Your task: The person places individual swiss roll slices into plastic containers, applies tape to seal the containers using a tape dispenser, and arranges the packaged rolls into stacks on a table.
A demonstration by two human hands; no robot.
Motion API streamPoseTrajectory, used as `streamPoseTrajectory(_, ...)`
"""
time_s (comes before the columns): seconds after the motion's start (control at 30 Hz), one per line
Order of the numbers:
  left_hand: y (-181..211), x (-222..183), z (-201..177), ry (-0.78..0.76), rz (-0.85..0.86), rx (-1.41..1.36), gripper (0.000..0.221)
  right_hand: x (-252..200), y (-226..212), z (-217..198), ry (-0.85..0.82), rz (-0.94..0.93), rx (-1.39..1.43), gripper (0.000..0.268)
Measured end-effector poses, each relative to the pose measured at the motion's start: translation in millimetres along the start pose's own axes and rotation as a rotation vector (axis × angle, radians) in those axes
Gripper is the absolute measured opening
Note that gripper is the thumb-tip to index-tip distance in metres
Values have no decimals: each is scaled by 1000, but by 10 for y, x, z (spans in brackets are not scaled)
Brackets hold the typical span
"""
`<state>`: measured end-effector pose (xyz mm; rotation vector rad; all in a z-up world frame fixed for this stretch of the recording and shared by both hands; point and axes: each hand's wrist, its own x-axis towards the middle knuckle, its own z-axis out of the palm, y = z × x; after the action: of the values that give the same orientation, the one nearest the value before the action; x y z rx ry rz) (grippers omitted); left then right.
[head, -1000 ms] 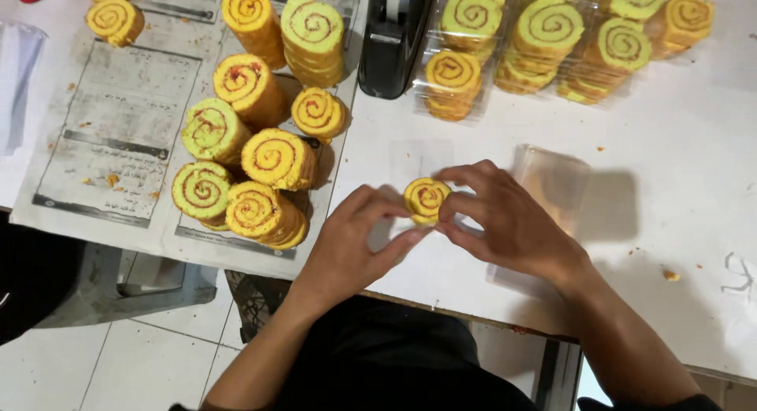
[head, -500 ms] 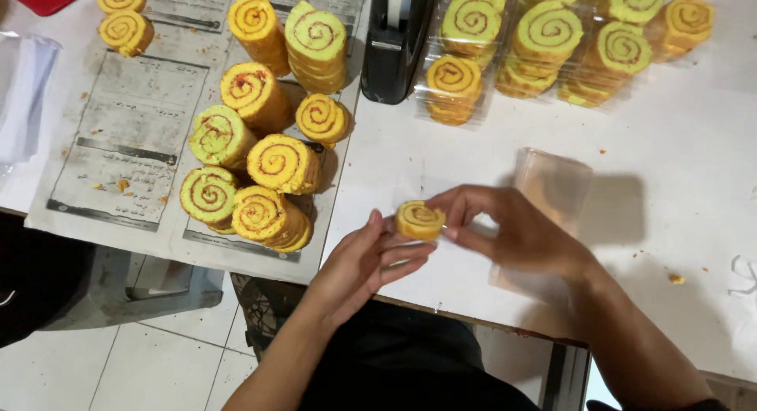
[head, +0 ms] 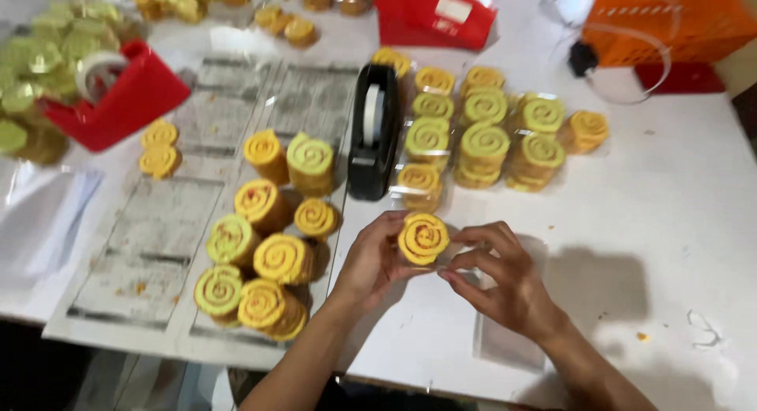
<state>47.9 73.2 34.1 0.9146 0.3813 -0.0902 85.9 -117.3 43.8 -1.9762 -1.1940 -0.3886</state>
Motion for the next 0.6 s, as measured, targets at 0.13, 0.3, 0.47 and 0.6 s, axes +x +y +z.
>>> streamPoseTrajectory(0.13,194,82,171,-35,-99,-130,29,27,3,-39,144,1,16,14)
streamPoseTrajectory(0.3,230,199,211,30,-108,-182,21,64,17,2,242,-25,-4,18)
streamPoseTrajectory(0.47,145,252,147,-5,-124,-214,26,96,34,9,153,-22,-48,18)
streamPoseTrajectory(0.6,89,224,108,31,-143,-242,18,59,135,71,92,-127,-201,21)
